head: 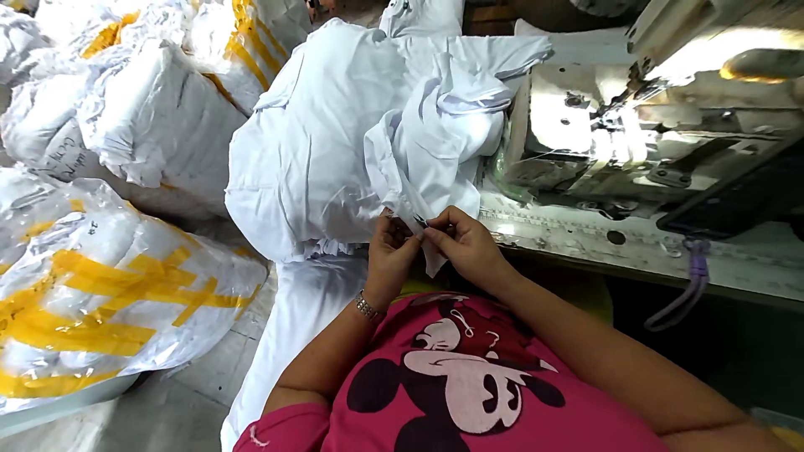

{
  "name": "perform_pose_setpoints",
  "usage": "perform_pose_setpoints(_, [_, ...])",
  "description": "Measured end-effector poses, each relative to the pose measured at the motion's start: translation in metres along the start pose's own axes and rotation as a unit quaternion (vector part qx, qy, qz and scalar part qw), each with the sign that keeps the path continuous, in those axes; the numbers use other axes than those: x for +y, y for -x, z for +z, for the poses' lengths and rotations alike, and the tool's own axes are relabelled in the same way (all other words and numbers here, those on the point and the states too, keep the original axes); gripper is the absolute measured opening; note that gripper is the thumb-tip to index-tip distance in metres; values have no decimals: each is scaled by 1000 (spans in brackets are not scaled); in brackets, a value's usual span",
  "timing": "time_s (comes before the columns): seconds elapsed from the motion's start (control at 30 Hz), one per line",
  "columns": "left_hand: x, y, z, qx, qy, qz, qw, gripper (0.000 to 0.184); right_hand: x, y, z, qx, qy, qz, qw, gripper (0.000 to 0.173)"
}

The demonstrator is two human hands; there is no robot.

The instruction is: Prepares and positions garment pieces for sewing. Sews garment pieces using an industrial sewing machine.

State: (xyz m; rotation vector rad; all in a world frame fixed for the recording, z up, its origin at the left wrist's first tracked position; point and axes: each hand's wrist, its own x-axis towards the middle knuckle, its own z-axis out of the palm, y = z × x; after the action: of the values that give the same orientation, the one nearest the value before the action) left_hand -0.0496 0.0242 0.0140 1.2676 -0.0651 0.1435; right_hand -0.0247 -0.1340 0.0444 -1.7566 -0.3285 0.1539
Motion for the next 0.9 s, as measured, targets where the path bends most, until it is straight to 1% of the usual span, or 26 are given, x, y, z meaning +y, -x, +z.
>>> perform_pose_setpoints(0.07, [0, -3, -2, 25, 1, 1, 1000, 31, 2, 1, 1, -4, 1, 11, 1000, 8])
perform_pose_setpoints(0.1, [1, -4, -3, 37, 8, 0, 999, 28, 3, 1, 1, -7, -2, 15, 1000, 8])
perform_pose_setpoints(0.13, [2, -5, -3, 44, 14, 1, 999, 28, 3, 1, 2, -9, -7, 15, 1000, 8])
perform_pose_setpoints(0.23, [6, -7, -2, 45, 20, -1, 999, 44, -2, -1, 4, -5, -13, 14, 1000, 12])
perform_pose_setpoints(0.33, [6, -6, 2, 41, 19, -7, 999, 55, -4, -5, 5, 4, -22, 4, 1000, 15])
perform_pose_setpoints(0.43, [3, -6, 3, 30, 31, 0, 999, 63, -4, -6, 4, 3, -20, 12, 1000, 12])
perform_pose_setpoints(0.5, [2, -7, 2, 29, 37, 0, 999, 60, -5, -6, 4, 2, -20, 27, 999, 8])
perform_pose_setpoints(0.57, [2, -8, 0, 36, 32, 6, 999, 51, -5, -5, 5, -3, -22, 43, 999, 8])
perform_pose_setpoints(0.63, [3, -10, 0, 45, 23, 12, 999, 46, -4, -6, 5, -8, -21, 44, 999, 8])
perform_pose_setpoints(0.77, [7, -10, 0, 36, 15, 2, 999, 51, -5, -11, 3, -11, -15, 20, 1000, 14])
perform_pose_setpoints(0.9, [5, -12, -3, 21, 4, 7, 1000, 55, -4, -17, 3, -14, -18, -2, 1000, 15])
